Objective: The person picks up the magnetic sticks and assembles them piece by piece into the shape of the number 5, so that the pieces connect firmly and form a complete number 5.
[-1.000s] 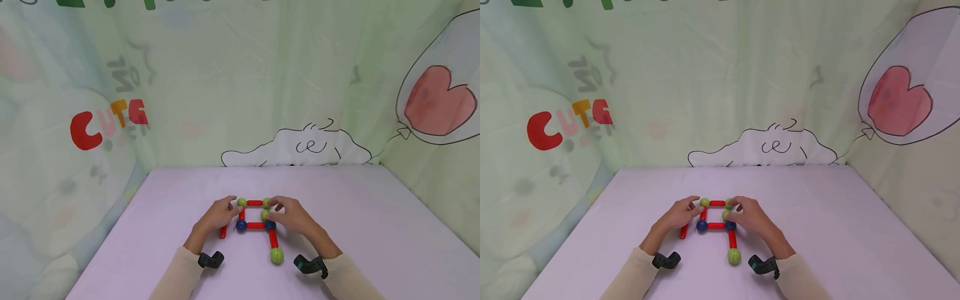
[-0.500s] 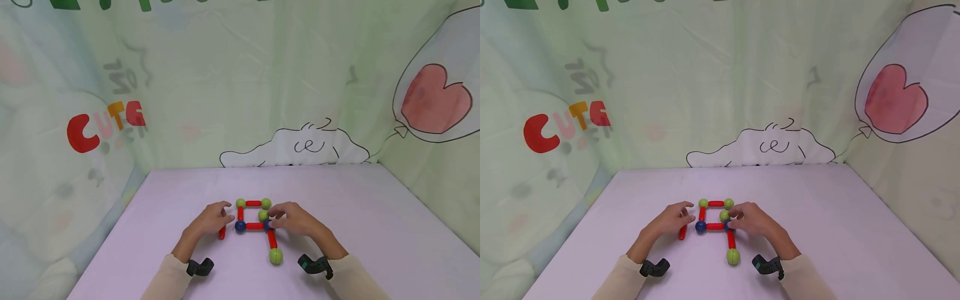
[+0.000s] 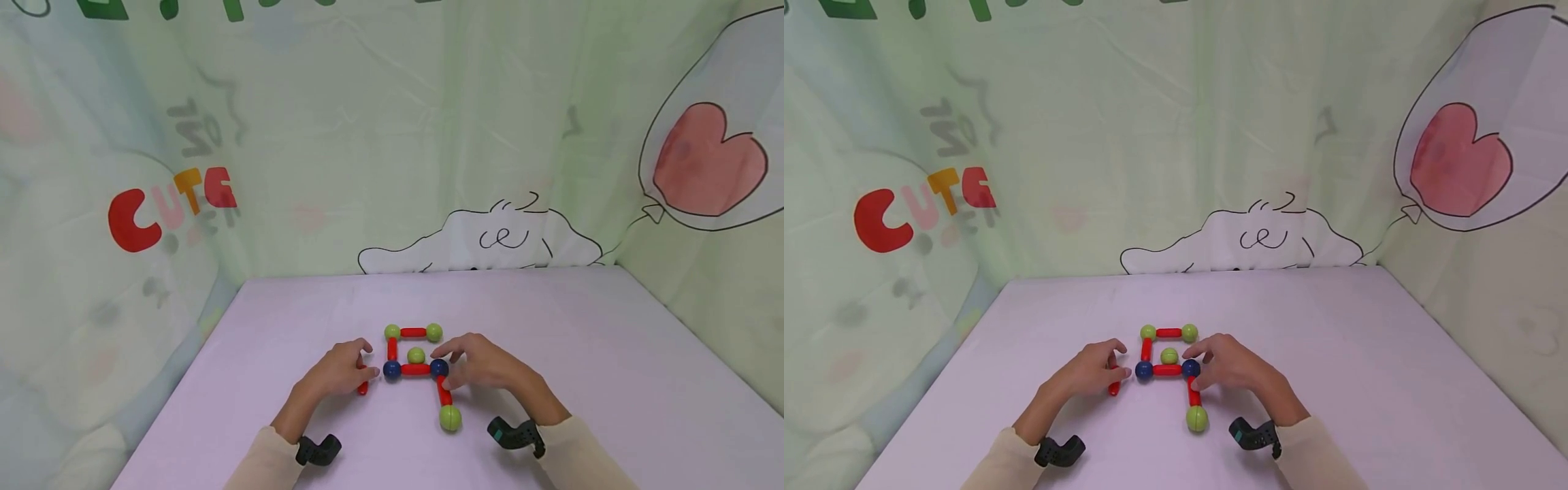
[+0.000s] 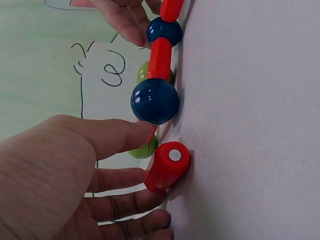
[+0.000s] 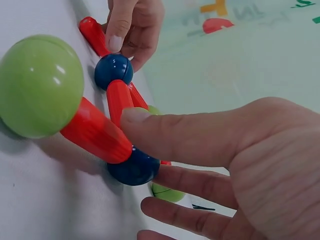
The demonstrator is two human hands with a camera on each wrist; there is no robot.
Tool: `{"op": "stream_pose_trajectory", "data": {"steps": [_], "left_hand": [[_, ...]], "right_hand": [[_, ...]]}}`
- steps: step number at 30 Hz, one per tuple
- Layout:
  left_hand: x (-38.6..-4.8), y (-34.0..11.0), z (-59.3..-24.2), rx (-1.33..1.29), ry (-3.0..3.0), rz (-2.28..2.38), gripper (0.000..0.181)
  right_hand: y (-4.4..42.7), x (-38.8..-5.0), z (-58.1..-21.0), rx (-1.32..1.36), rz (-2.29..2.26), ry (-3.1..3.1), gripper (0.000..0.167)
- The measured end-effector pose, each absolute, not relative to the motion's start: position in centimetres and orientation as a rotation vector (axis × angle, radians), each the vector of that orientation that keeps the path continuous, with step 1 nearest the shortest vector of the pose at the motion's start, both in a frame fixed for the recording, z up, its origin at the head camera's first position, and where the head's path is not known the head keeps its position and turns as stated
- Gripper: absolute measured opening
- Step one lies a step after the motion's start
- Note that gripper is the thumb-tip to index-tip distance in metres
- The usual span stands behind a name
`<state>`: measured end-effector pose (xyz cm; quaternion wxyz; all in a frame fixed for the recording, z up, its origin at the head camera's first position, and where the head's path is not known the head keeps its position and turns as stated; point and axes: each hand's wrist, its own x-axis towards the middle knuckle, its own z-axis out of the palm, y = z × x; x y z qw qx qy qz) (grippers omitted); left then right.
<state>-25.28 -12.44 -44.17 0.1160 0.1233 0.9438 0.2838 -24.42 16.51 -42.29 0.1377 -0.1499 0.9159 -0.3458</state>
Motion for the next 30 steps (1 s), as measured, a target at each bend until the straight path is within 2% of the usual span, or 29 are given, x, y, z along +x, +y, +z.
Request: {"op": "stream_pose_trajectory", "data": {"steps": [9, 30], "left_hand": [[-24.5, -11.8, -43.7, 0.222, 2.841, 0.668, 0.044], [-24.7, -12.1, -42.8, 0.312, 2.809, 0.783, 0.017]], "right_hand": [[16.5, -24.4, -42.8, -0.495, -1.024, 2.641, 0.043], [17.2, -24.9, -44.3, -0.538, -1.172, 2.576, 0.043]]}}
